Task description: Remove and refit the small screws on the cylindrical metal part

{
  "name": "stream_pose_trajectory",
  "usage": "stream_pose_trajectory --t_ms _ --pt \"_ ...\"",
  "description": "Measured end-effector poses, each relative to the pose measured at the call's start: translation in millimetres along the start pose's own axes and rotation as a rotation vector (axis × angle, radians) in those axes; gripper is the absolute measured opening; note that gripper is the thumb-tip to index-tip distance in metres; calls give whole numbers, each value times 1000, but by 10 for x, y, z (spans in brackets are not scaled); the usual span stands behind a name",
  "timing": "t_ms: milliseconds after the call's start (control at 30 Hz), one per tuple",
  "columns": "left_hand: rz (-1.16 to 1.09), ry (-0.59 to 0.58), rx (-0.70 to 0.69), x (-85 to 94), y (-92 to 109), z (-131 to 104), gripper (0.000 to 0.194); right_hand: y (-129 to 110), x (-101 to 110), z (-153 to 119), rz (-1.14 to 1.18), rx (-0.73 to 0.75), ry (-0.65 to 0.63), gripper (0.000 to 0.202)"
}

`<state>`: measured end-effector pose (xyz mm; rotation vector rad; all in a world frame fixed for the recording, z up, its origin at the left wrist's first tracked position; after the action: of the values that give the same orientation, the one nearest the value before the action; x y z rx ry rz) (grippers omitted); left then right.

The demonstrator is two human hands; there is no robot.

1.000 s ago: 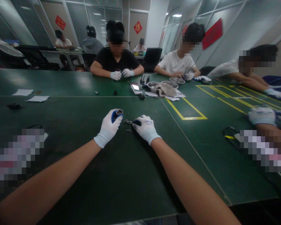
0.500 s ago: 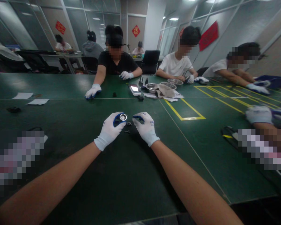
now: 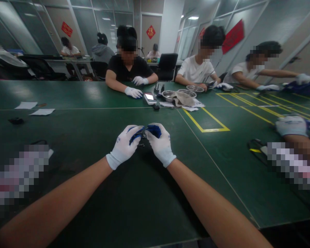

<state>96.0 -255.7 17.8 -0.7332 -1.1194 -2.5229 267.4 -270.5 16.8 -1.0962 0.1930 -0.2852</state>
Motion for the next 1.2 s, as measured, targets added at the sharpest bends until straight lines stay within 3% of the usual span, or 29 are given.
stream_pose_trajectory --t_ms 467,733,967,1067,1200 --pt "-22 -20 -1 10 72 13 37 -95 131 23 -117 99 -126 42" --pt "2 64 54 37 83 31 31 -126 134 -63 -323 459 -260 26" --pt "30 193 107 58 175 37 17 -164 69 -150 -451 676 -347 47" --pt "50 195 112 47 187 39 13 -162 19 -197 -414 643 -346 51" --pt "15 200 145 38 180 47 12 -89 -92 -256 -223 359 -309 56"
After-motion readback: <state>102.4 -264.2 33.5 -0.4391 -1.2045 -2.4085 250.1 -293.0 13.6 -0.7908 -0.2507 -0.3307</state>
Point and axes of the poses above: each hand's wrist, its own z-axis towards the middle knuckle, its own x-axis out of the back of the hand, y = z × x, the point moved 2 cm from there along z, towards the middle knuckle, and after that the axes turned 6 degrees about x, right-handed, at the moved point
